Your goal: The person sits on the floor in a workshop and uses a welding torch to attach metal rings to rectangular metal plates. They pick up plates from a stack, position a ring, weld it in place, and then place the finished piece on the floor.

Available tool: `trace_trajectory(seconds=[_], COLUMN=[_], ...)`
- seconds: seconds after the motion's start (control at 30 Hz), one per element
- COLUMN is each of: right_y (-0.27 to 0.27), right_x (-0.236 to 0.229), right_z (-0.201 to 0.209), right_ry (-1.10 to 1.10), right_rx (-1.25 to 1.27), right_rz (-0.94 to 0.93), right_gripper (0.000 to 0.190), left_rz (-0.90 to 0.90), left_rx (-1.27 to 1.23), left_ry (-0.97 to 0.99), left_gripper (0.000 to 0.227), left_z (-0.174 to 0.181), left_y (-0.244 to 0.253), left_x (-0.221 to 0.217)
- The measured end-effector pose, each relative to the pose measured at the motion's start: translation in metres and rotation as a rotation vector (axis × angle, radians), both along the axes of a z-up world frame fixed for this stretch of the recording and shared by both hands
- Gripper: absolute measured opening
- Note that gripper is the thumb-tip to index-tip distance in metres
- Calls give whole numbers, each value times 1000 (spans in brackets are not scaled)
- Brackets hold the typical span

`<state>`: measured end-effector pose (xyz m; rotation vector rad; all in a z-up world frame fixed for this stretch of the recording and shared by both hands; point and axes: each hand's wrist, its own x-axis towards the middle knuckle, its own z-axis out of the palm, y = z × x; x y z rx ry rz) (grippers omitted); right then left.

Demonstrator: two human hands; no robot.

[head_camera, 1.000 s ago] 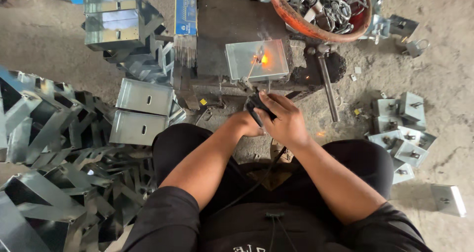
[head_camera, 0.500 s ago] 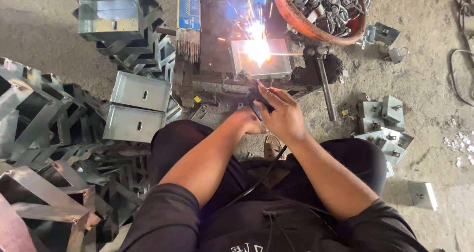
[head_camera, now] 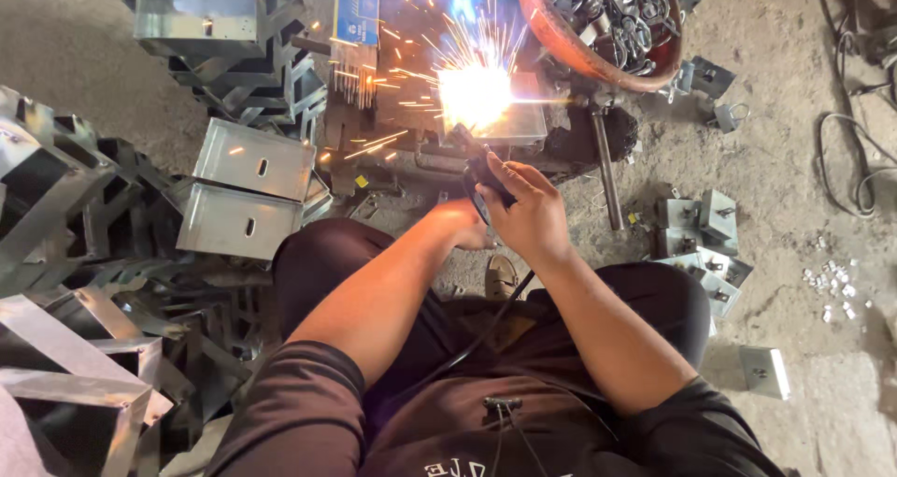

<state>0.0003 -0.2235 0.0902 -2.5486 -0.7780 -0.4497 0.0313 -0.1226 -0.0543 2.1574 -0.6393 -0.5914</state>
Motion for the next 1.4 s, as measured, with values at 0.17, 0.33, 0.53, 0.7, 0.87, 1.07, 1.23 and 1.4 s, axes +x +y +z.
trace_trajectory(seconds=[0.17,0.33,0.53,0.7,0.87,1.07,1.23,1.4], right_y=[-1,-3,-2,-3,1,-27,-139,-306], right_x=[2,4,3,3,3,18,49,13], right_z=[-3,-3,-1,0,3,11,23,5], right_ry=[-36,-32,11,-2,-41,13,471,774], right_rx=[10,1,23,28,30,238,1302,1603], right_rz=[29,24,18,13,39,-151,-208,-307], right_gripper=[45,46,45,45,45,20,26,52], left_rz=[51,-11,43,29,4,71,366,715], left_rx=[-70,66,43,190,181,51,-178,-306], left_ry=[-16,-9,11,109,24,-172,-106,-751], left_gripper=[40,45,56,56,53,56,39,67], left_z=[0,0,12,22,13,23,51,80], left_y=[3,-1,8,11,9,19,52,108], left_x=[-2,3,0,-3,-3,-7,-10,17])
